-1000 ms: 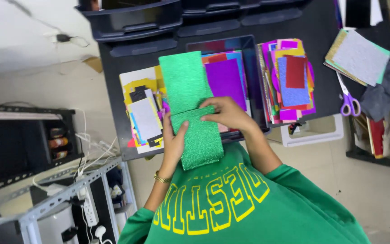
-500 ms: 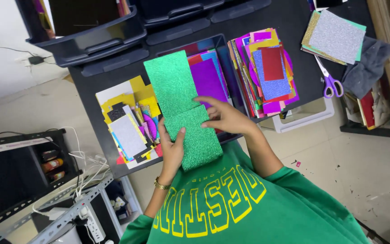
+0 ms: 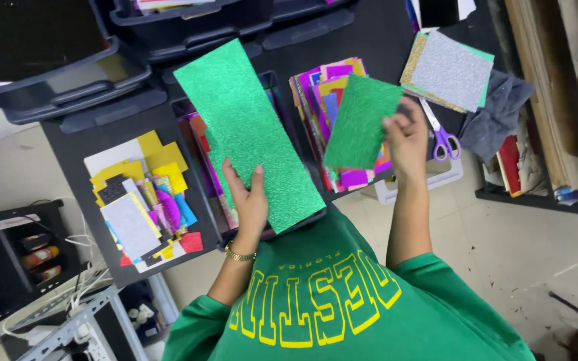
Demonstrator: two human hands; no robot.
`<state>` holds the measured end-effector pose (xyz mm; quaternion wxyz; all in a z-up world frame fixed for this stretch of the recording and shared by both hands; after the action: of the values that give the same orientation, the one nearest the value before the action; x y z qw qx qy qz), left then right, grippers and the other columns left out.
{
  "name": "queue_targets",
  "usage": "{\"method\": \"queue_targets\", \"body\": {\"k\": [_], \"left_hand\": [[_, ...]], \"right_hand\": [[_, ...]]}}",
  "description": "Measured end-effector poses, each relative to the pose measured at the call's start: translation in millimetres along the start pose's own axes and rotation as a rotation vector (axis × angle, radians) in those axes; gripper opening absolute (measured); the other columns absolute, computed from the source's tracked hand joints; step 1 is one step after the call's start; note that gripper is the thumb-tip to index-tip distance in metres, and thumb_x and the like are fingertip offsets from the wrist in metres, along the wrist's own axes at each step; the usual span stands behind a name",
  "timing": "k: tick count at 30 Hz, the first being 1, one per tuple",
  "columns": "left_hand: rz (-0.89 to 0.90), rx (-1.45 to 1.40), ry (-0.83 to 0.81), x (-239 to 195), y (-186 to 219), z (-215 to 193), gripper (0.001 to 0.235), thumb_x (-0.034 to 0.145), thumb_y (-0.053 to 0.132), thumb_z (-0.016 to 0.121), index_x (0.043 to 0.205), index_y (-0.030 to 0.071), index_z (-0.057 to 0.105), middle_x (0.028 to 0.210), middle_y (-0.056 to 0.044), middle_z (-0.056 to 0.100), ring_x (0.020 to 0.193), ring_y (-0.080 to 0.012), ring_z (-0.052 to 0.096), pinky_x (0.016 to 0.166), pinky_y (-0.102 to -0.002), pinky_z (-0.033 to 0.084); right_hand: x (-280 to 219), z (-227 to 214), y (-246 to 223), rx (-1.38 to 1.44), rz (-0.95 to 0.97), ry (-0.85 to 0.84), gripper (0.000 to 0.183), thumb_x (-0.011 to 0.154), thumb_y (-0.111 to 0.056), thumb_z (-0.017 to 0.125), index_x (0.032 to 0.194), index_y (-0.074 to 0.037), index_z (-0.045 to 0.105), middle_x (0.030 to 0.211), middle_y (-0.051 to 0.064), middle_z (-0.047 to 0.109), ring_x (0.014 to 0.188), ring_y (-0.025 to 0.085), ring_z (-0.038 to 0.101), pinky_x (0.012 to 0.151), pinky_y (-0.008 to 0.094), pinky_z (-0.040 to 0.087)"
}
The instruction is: The person sorts through a large collection of colorful glittery craft paper sheets. They pick up sheets from a black storage bin, separate them by color and size, and place them into organized stacks on the table.
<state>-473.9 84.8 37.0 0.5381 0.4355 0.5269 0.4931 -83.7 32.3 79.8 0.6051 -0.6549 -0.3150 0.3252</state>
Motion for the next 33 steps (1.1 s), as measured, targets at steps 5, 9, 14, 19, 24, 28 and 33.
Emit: {"method": "queue_targets", "body": {"k": [5, 9, 14, 19, 24, 28, 33], "left_hand": [[0.017, 0.01, 0.109, 12.8, 0.4, 5.8, 0.08, 0.1, 0.004, 0.067, 0.162, 0.003, 0.017, 0.166, -0.024, 0.015, 0.155, -0.0309, 0.004, 0.127, -0.049, 0.0], [0.072, -0.005, 0.337, 13.4, 15.7, -25.0, 0.078, 0.099, 0.0, 0.07, 0.161, 0.01, 0.024, 0.164, -0.017, 0.028, 0.155, -0.0207, 0.016, 0.128, -0.044, 0.008], [0.148, 0.108, 0.718, -26.1, 51.9, -108.4, 0.078, 0.108, 0.01, 0.072, 0.161, 0.001, 0.015, 0.165, -0.033, 0.012, 0.156, -0.0399, 0.004, 0.129, -0.051, 0.001], [0.365, 0.304, 0.849, -69.6, 82.9, -174.5, 0.073, 0.104, 0.006, 0.076, 0.156, -0.002, 0.025, 0.161, -0.025, 0.025, 0.156, -0.03, 0.013, 0.129, -0.046, 0.001], [0.41, 0.209, 0.825, -76.3, 94.6, -216.5, 0.067, 0.1, 0.005, 0.074, 0.149, 0.005, 0.029, 0.145, -0.018, 0.045, 0.135, -0.0196, 0.042, 0.122, -0.042, 0.029], [0.445, 0.188, 0.784, -72.1, 88.7, -263.3, 0.083, 0.093, -0.001, 0.081, 0.154, 0.005, 0.026, 0.149, -0.018, 0.044, 0.14, -0.0206, 0.04, 0.124, -0.041, 0.027], [0.471, 0.203, 0.714, -56.0, 102.1, -301.7, 0.099, 0.087, -0.004, 0.087, 0.159, 0.004, 0.02, 0.158, -0.021, 0.034, 0.148, -0.0251, 0.032, 0.128, -0.045, 0.02]], "right_hand": [[50.7, -40.9, 82.0, -0.249, 0.001, 0.001, 0.04, 0.095, -0.002, 0.071, 0.132, -0.012, 0.063, 0.085, 0.003, 0.07, 0.077, 0.012, 0.065, 0.074, 0.027, 0.054], [56.8, -35.0, 115.0, -0.677, -0.004, -0.032, 0.04, 0.082, -0.014, 0.088, 0.118, -0.015, 0.073, 0.085, 0.008, 0.076, 0.083, 0.029, 0.074, 0.076, 0.043, 0.057], [57.6, -2.9, 56.6, -0.847, -0.227, 0.002, 0.042, 0.077, -0.012, 0.087, 0.115, -0.013, 0.07, 0.089, 0.009, 0.065, 0.084, 0.034, 0.067, 0.075, 0.048, 0.055], [34.1, 125.4, -11.2, -0.445, -0.422, -0.154, 0.025, 0.092, 0.004, 0.073, 0.113, -0.009, 0.071, 0.094, 0.011, 0.066, 0.086, 0.031, 0.071, 0.07, 0.035, 0.061], [-7.4, 290.1, 15.6, -0.801, -0.498, -0.826, 0.083, 0.076, -0.02, 0.088, 0.149, -0.01, 0.049, 0.141, 0.028, 0.053, 0.132, 0.05, 0.05, 0.113, 0.058, 0.04], [-2.4, 329.5, 75.5, -1.458, -0.276, -0.961, 0.118, 0.073, -0.039, 0.091, 0.166, -0.026, 0.018, 0.162, 0.027, 0.033, 0.153, 0.044, 0.022, 0.12, 0.065, 0.024], [12.8, 329.0, 63.0, -1.587, -0.523, -0.688, 0.103, 0.06, -0.038, 0.099, 0.144, -0.012, 0.046, 0.132, 0.021, 0.057, 0.126, 0.041, 0.051, 0.096, 0.059, 0.05]]}}
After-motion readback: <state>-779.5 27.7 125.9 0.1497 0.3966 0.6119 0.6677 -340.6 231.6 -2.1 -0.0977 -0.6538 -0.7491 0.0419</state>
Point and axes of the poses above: each hand's wrist, its own x-axis towards the middle knuckle, its own z-axis out of the palm, y = z × x, the point moved 8 cm from there along x, towards the middle knuckle
